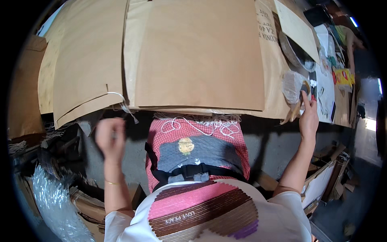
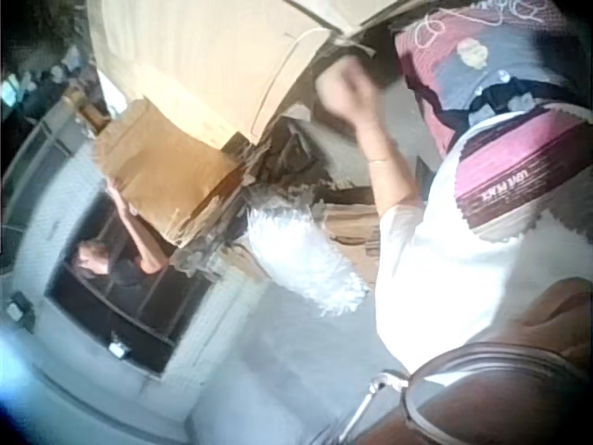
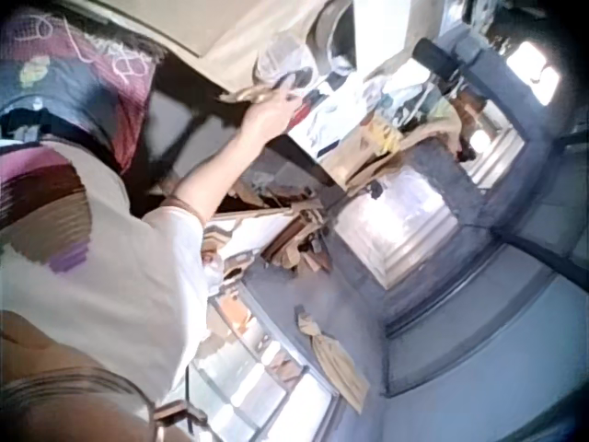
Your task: The person repeatedly applies glue to the edge of a flat cardboard box blank using a brush, then presses a white string along the glued edge to secure it. The process is repeated multiple times on the same box blank.
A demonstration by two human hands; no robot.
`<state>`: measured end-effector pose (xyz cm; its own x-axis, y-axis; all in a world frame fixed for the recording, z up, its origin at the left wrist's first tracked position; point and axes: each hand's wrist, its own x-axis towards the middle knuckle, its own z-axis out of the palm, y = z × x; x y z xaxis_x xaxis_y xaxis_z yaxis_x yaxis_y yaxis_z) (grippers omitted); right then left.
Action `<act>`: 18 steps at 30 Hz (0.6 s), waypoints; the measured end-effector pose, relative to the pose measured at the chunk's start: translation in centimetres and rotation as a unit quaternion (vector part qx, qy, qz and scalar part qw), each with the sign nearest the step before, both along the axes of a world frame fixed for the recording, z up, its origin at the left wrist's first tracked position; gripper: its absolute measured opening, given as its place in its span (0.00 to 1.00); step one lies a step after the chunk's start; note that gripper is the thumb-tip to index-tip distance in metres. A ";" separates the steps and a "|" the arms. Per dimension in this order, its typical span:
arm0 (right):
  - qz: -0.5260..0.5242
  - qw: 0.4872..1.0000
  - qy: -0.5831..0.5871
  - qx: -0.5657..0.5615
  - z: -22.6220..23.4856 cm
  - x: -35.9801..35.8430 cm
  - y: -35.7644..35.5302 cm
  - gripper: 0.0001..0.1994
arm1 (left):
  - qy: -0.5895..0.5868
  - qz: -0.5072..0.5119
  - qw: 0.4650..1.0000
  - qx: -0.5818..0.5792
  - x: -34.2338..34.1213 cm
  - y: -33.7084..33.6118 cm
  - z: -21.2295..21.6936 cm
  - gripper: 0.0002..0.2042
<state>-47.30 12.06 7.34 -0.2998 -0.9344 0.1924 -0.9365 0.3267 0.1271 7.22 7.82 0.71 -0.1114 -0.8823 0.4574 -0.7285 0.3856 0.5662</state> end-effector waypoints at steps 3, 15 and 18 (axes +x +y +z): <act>0.052 0.998 -0.019 -0.016 -0.7 -1.2 0.7 0.31 | -0.076 -0.259 0.961 0.061 -7.0 1.0 0.3 0.05; -0.005 0.739 -0.547 -0.393 1.1 5.6 0.6 0.04 | -0.316 -0.407 0.838 0.181 -13.6 -1.8 -5.8 0.06; 0.021 0.703 -0.581 -0.410 0.4 9.0 -0.2 0.05 | -0.213 -0.367 0.900 0.103 -11.7 0.1 -2.7 0.04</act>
<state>-38.35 11.87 7.73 -0.6754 -0.6652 0.3184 -0.2632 -0.1859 -0.9467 -4.53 7.96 -1.96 -0.8254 -0.5602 0.0706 -0.4878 0.7704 0.4106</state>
